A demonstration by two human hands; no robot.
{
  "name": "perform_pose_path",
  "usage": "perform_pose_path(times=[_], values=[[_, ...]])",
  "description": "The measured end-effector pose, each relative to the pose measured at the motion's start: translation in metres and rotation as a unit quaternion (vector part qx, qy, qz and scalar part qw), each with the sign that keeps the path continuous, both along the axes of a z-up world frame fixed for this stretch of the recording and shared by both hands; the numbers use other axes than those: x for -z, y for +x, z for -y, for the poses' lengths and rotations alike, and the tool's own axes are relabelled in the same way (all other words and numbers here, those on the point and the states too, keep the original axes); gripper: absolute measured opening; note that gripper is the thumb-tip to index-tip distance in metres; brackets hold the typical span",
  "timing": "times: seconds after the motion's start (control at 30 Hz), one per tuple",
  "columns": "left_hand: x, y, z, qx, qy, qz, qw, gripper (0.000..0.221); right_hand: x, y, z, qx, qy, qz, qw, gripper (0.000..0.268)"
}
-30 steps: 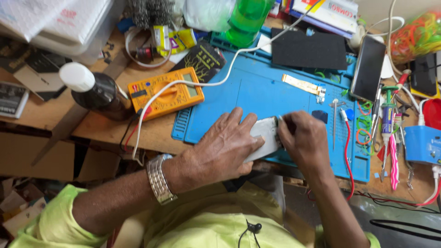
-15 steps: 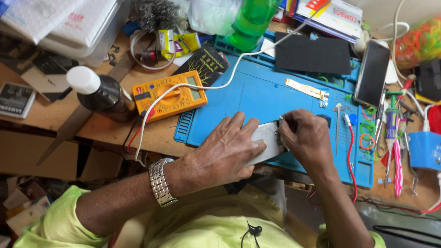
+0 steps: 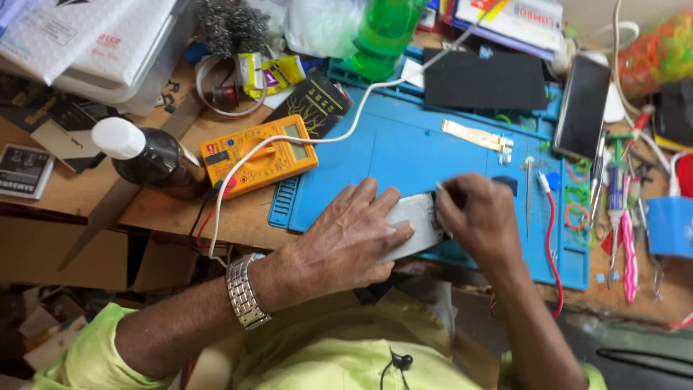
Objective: The person cleans the internal frame of a mobile phone with a thin metal tool and a cloth to remove residue, then handles an orange rubber band.
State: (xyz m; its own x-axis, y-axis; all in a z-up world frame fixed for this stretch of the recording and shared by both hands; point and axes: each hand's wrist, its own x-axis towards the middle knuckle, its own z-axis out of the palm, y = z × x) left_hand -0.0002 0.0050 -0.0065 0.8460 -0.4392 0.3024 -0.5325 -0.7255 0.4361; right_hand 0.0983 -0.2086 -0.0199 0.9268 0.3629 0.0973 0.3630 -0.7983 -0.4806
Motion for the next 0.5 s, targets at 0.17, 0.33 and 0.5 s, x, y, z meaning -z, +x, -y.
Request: perform_pose_path(times=[0.17, 0.33, 0.5], values=[[-0.005, 0.004, -0.002, -0.006, -0.023, -0.014, 1.000, 0.036, -0.007, 0.021, 0.013, -0.044, 0.154, 0.078, 0.984, 0.014], [-0.005, 0.005, -0.003, -0.004, -0.020, -0.019, 1.000, 0.035, -0.013, 0.008, 0.027, -0.050, 0.121, -0.005, 0.991, 0.015], [0.000, 0.002, 0.000, -0.008, 0.001, -0.022, 1.000, 0.037, 0.003, 0.003, 0.014, -0.082, 0.058, 0.032, 0.994, 0.014]])
